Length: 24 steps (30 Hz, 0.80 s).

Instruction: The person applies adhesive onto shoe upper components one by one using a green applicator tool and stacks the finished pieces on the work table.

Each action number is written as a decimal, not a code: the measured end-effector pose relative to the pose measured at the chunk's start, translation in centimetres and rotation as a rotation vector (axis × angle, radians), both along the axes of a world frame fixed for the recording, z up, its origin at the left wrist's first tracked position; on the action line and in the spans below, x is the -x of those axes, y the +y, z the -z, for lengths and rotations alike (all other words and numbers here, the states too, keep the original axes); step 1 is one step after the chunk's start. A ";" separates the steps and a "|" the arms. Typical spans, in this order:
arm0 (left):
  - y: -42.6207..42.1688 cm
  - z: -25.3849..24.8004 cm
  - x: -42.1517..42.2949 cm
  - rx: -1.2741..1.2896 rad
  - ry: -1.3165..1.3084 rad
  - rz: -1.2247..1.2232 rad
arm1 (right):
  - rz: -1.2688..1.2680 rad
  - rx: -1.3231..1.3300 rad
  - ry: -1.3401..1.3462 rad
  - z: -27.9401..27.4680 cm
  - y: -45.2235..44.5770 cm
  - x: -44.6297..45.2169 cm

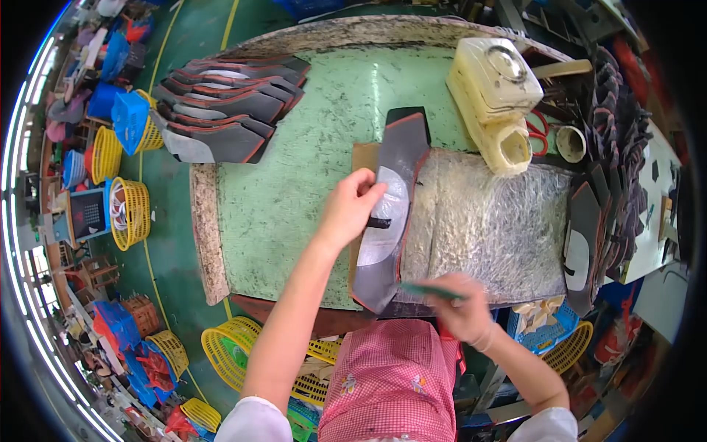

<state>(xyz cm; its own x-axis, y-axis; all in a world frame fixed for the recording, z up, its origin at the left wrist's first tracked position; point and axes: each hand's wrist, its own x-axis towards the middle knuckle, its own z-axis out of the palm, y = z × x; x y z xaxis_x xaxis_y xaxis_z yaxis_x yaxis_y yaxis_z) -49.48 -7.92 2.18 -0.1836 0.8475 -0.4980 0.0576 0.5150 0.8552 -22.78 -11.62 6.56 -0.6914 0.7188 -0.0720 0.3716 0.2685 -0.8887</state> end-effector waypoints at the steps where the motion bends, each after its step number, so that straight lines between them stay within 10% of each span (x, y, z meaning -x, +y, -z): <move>1: -0.2 -0.1 -0.1 -0.088 0.015 0.064 | 0.239 0.097 0.102 1.0 0.3 -1.3; 7: -10.5 -2.8 4.0 -0.262 -0.810 -0.615 | 0.698 0.384 0.212 6.0 -1.0 -5.5; 11: -12.2 -5.1 7.6 -0.663 -1.063 -0.565 | 0.958 0.530 0.278 5.6 1.6 -9.6; 16: -12.7 -9.0 15.1 -0.660 -0.717 -0.752 | 0.865 -0.063 -0.474 5.1 2.6 -13.8; 24: -8.2 -2.1 30.1 -0.615 -0.404 -1.194 | 0.832 0.153 -0.273 4.3 1.3 -12.9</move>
<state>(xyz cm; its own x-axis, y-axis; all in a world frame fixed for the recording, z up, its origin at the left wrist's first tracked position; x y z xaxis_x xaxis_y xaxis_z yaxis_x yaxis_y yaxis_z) -79.57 -16.12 4.28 -0.8737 0.3827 -0.3002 -0.4450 -0.3800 0.8109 -9.86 -10.28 2.25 0.1059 0.9498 -0.2943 0.5976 -0.2973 -0.7446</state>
